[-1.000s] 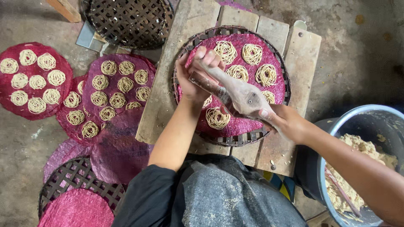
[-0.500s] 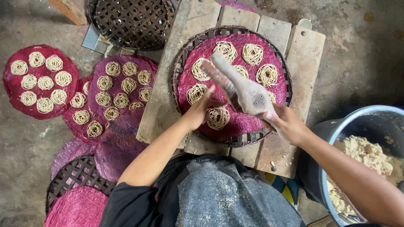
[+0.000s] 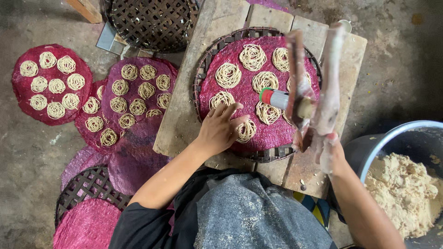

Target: The person sits on the floor with a wooden board on their lap and uses a hand-held wooden dough press to extrude dough into round noodle nests on round mesh trays. They reload dough from a large basin, press nests one at a time, and move filled trays aside.

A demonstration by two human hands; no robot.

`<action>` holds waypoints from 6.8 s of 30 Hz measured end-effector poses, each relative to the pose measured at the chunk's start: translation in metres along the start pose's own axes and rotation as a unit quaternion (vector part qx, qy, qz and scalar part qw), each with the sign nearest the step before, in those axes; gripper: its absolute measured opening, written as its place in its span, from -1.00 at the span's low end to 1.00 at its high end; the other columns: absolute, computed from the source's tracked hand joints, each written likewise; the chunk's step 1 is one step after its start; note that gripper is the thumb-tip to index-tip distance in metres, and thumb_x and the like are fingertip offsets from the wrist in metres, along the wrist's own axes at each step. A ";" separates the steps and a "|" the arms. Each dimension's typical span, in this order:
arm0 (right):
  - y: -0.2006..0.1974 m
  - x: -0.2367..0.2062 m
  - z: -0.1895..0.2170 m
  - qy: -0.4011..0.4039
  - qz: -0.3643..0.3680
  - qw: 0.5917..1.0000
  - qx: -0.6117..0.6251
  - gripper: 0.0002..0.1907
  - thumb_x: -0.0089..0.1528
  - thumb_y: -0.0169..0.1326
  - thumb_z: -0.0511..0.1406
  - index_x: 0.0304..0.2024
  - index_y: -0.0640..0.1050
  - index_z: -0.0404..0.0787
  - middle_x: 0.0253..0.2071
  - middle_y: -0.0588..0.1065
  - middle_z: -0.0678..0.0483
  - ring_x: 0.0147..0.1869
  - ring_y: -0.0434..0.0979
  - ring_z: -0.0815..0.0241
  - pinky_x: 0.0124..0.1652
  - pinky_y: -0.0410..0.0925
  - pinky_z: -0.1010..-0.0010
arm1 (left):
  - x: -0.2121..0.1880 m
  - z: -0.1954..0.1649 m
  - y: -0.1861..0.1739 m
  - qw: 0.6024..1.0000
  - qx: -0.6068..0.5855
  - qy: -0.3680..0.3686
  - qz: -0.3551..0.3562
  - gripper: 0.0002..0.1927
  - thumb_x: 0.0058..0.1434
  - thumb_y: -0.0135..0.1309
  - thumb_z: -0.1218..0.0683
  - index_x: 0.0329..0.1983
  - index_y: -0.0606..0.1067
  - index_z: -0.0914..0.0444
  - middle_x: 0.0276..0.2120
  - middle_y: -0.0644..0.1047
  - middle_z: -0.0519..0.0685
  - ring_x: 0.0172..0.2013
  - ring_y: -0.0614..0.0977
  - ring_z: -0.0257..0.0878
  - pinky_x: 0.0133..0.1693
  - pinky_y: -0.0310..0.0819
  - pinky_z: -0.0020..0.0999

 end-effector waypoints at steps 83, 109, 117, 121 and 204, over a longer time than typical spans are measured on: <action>0.023 -0.136 0.080 -0.376 -0.219 0.898 0.066 0.20 0.10 0.06 0.45 0.34 0.27 -0.39 -0.15 0.43 -0.09 -0.13 0.45 0.08 -0.08 0.34 0.23 | 0.120 0.031 -0.080 0.602 -0.729 -0.271 -0.181 -0.38 0.32 -0.11 0.23 0.48 0.19 0.18 0.47 0.23 0.00 0.41 0.29 -0.12 0.36 0.15 -0.18; 0.119 0.020 0.134 0.264 0.309 0.883 -0.233 -0.14 0.21 -0.39 0.31 -0.13 0.56 -0.25 -0.30 0.57 -0.06 -0.27 0.58 0.14 -0.29 0.50 0.28 | 0.053 0.021 -0.073 0.294 -0.949 0.039 -0.109 -0.32 0.47 -0.21 -0.43 0.18 0.42 0.24 -0.03 0.52 -0.03 0.06 0.54 -0.16 0.28 0.31 -0.14; 0.187 0.060 0.162 0.119 0.248 0.809 -0.519 -0.13 0.35 -0.41 0.25 -0.42 0.56 -0.33 -0.53 0.49 -0.07 -0.45 0.51 0.09 -0.30 0.43 0.24 | 0.047 0.078 -0.067 0.274 -0.935 0.056 -0.217 -0.47 0.40 -0.15 -0.40 -0.27 0.42 0.13 -0.43 0.47 -0.18 -0.34 0.52 -0.28 -0.03 0.42 -0.27; 0.214 0.051 0.169 0.159 0.231 0.809 -0.517 -0.23 0.29 -0.43 0.26 -0.47 0.47 -0.21 -0.57 0.41 0.05 -0.51 0.41 0.12 -0.40 0.40 0.18 | 0.037 0.088 -0.062 0.283 -0.932 0.045 -0.223 -0.44 0.36 -0.16 -0.43 -0.31 0.43 0.12 -0.46 0.48 -0.19 -0.38 0.53 -0.30 -0.08 0.46 -0.26; 0.231 0.183 0.210 0.144 0.170 0.767 -0.602 -0.29 0.38 -0.33 0.17 -0.05 0.58 -0.26 -0.57 0.44 -0.02 -0.47 0.49 0.09 -0.35 0.43 0.07 | 0.138 0.152 -0.073 0.273 -0.889 -0.131 -0.344 -0.37 0.34 -0.37 -0.47 -0.52 0.22 0.09 -0.65 0.18 -0.22 -0.59 0.23 -0.32 -0.33 0.20 -0.29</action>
Point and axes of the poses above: each hand's wrist, its own x-axis towards the middle knuckle, its own y-axis out of the palm, z = x × y, the point moved 1 cm from there along x, towards the middle knuckle
